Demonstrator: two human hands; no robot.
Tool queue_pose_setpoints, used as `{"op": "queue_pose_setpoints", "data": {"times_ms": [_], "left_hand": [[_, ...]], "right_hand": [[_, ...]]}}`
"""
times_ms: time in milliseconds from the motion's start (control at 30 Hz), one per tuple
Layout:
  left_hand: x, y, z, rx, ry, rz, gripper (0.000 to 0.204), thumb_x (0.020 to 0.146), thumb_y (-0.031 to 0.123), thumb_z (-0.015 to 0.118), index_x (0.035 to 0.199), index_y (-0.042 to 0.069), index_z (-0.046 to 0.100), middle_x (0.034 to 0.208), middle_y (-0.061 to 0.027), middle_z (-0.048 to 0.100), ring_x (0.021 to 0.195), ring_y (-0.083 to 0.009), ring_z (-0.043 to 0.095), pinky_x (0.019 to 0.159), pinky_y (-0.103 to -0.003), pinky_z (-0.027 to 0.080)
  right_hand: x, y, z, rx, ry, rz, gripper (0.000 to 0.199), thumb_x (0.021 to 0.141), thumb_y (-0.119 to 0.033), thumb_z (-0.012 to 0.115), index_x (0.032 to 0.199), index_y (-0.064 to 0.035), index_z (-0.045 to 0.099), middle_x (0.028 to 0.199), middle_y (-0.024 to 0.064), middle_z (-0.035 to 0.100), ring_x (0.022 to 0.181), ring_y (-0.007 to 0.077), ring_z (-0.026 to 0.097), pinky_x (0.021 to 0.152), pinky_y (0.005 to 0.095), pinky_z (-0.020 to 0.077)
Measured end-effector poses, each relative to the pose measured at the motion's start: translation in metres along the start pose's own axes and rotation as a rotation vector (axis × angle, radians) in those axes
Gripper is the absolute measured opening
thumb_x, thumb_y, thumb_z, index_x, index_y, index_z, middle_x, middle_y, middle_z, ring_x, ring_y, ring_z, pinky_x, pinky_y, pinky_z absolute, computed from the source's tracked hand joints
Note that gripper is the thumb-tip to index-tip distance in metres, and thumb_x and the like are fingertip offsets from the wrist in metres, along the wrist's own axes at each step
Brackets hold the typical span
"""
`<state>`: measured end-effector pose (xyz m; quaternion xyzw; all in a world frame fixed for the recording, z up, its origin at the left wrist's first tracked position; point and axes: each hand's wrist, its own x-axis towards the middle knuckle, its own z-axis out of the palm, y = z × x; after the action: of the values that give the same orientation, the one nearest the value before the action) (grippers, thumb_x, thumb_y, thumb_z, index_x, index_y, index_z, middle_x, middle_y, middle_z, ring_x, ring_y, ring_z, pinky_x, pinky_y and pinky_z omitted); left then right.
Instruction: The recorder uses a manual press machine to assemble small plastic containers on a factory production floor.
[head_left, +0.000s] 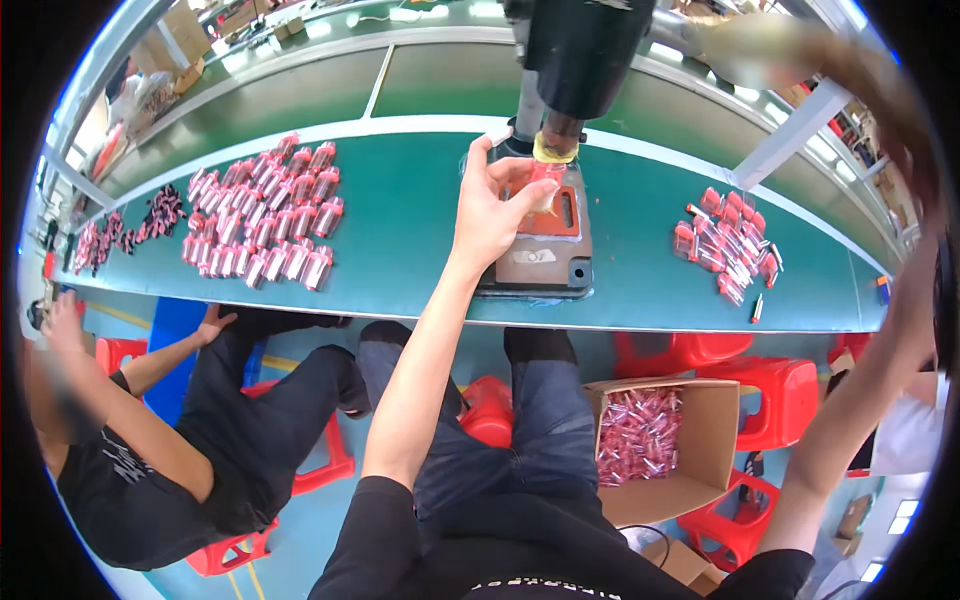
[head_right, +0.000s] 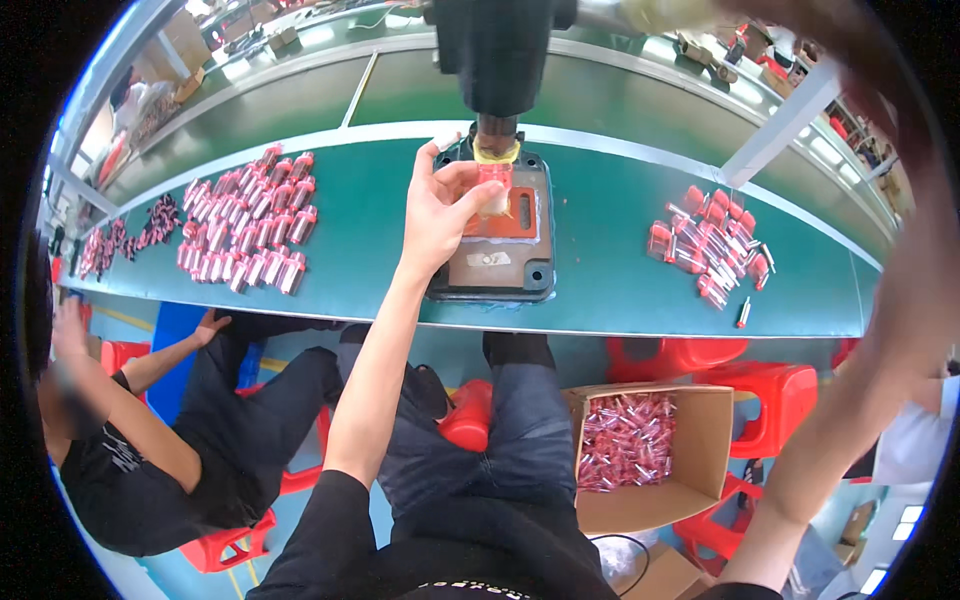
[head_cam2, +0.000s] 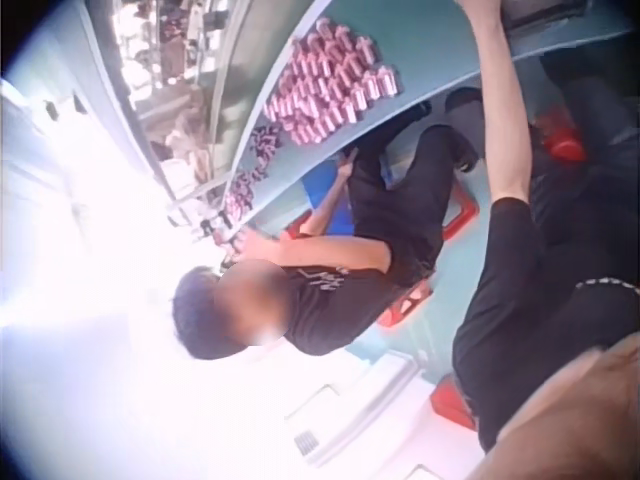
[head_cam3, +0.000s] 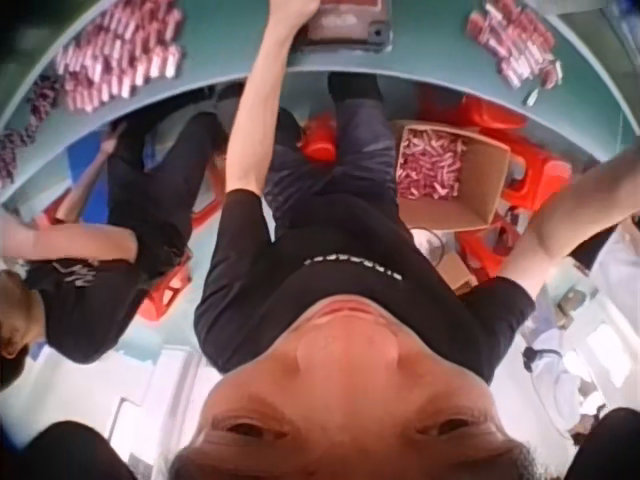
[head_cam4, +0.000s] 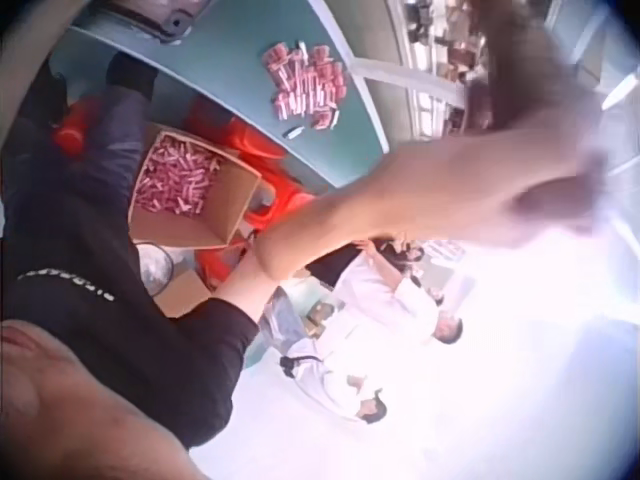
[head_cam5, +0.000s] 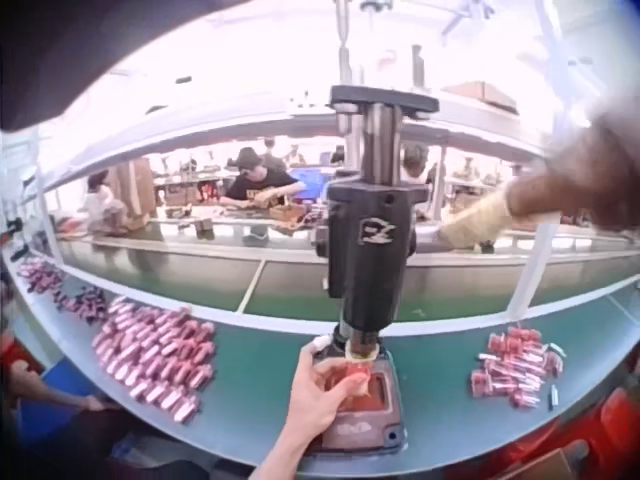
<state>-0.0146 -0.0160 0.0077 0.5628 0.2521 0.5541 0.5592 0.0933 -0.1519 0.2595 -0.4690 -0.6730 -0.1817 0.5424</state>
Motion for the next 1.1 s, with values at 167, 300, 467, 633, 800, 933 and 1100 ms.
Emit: {"op": "queue_pose_setpoints", "data": {"times_ms": [167,300,467,633,800,933,1100], "left_hand": [[-0.001,-0.002,0.016,-0.056,-0.039,0.034,0.075,0.082,0.006,0.076,0.136,-0.008,0.025,0.103,-0.0173,0.069,0.094,-0.0193,0.068,0.087,-0.032,0.052],[0.001,-0.008,0.021,-0.057,-0.063,0.012,0.070,0.082,0.005,0.075,0.135,-0.006,0.030,0.103,-0.0164,0.069,0.094,-0.0190,0.068,0.087,-0.032,0.052],[0.000,-0.001,0.018,0.016,-0.073,-0.006,0.063,0.080,0.006,0.077,0.129,-0.005,0.037,0.100,-0.0132,0.070,0.091,-0.0149,0.065,0.082,-0.027,0.050],[-0.003,-0.005,0.021,0.042,-0.099,-0.030,0.059,0.081,0.005,0.076,0.127,-0.004,0.039,0.100,-0.0131,0.070,0.089,-0.0155,0.067,0.081,-0.028,0.050],[-0.002,-0.012,0.008,0.030,-0.055,-0.045,0.060,0.081,0.004,0.075,0.129,-0.004,0.039,0.101,-0.0138,0.070,0.090,-0.0185,0.068,0.086,-0.032,0.050],[0.006,-0.008,0.038,0.087,-0.102,0.023,0.065,0.080,0.004,0.076,0.129,-0.007,0.035,0.099,-0.0125,0.069,0.091,-0.0160,0.065,0.086,-0.029,0.048],[0.005,-0.006,0.013,0.052,-0.053,-0.009,0.059,0.082,0.003,0.074,0.127,-0.006,0.038,0.098,-0.0132,0.070,0.086,-0.0165,0.068,0.080,-0.029,0.052]], "right_hand": [[-0.103,0.006,-0.068,0.009,-0.279,0.688,0.077,0.074,0.004,0.070,0.145,0.0006,0.039,0.130,0.0160,0.057,0.113,0.0206,0.059,0.094,0.0314,0.0491],[-0.081,0.021,-0.070,0.424,-0.370,1.068,0.077,0.078,-0.007,0.073,0.145,0.0011,0.036,0.124,0.0145,0.059,0.102,0.0165,0.062,0.088,0.0303,0.0512],[-0.126,0.065,-0.005,0.162,-0.270,1.040,0.049,0.084,-0.022,0.072,0.124,-0.0006,0.053,0.091,0.0042,0.060,0.068,0.0108,0.059,0.058,0.0248,0.0506],[-0.155,0.088,-0.001,0.126,-0.182,0.935,0.042,0.083,-0.020,0.073,0.116,-0.0011,0.055,0.085,0.0025,0.059,0.057,0.0101,0.057,0.050,0.0251,0.0471],[-0.075,0.037,-0.043,0.149,-0.556,1.081,0.049,0.083,-0.027,0.072,0.120,-0.0006,0.054,0.077,0.0023,0.058,0.055,0.0089,0.055,0.046,0.0228,0.0455],[-0.176,0.118,0.011,-0.057,-0.059,0.755,0.051,0.080,-0.020,0.076,0.122,-0.0012,0.055,0.079,0.0011,0.059,0.055,0.0080,0.052,0.045,0.0250,0.0403],[-0.128,0.073,-0.011,-0.008,-0.333,0.802,0.057,0.081,-0.020,0.075,0.128,-0.0007,0.051,0.087,0.0032,0.060,0.063,0.0079,0.056,0.047,0.0240,0.0429]]}}
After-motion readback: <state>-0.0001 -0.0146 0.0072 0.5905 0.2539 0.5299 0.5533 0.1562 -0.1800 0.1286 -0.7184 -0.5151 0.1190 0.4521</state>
